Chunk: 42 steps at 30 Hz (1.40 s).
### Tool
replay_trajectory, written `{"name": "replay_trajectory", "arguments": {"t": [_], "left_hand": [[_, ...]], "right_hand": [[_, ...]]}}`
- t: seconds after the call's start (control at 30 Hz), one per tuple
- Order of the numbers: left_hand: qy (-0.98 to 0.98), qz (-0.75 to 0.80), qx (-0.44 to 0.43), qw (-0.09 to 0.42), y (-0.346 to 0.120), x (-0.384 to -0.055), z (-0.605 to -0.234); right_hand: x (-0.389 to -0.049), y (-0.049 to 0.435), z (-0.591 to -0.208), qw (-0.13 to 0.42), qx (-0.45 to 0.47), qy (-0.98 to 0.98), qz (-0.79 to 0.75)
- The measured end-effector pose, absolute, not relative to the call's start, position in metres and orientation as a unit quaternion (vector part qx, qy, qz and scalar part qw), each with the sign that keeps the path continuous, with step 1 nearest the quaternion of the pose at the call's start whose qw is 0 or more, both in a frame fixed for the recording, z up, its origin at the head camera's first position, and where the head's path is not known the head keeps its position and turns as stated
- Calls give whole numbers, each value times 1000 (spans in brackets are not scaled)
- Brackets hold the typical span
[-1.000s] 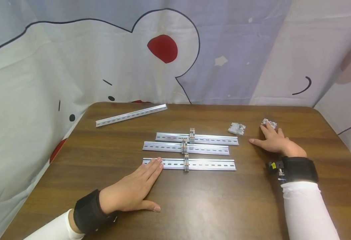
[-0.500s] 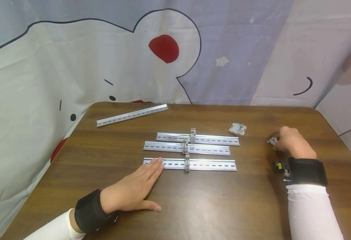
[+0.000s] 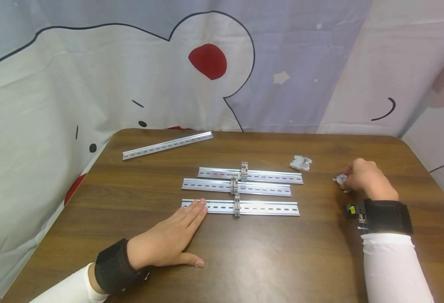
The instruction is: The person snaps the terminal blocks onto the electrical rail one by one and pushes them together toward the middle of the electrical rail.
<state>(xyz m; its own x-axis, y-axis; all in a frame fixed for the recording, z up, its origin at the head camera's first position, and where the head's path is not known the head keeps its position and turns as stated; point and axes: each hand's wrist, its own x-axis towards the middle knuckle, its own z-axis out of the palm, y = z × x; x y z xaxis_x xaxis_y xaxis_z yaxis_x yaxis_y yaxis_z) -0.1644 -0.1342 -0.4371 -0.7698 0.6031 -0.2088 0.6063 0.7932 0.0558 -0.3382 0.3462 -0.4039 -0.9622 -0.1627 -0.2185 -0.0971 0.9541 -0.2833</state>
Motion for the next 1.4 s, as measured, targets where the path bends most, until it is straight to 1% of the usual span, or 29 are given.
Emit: {"name": "replay_trajectory", "arguments": {"t": [0.17,0.3,1.0,1.27,1.4], "left_hand": [[941,-8,321,109,-134,-164,-437],[940,-9,322,109,-134,-164,-436],[940,-6,325,104,-135,-164,-437],[940,-7,326,104,-135,-164,-437],[940,-7,325,104,-135,-165,-437]], "right_hand": [[-336,345,-400,108,-63,982,-143],[-334,340,-396,112,-66,980,-148],[-318,310,-377,173,-78,966,-177],[-307,285,-368,182,-115,960,-181],[-300,267,-369,198,-142,949,-201]]}}
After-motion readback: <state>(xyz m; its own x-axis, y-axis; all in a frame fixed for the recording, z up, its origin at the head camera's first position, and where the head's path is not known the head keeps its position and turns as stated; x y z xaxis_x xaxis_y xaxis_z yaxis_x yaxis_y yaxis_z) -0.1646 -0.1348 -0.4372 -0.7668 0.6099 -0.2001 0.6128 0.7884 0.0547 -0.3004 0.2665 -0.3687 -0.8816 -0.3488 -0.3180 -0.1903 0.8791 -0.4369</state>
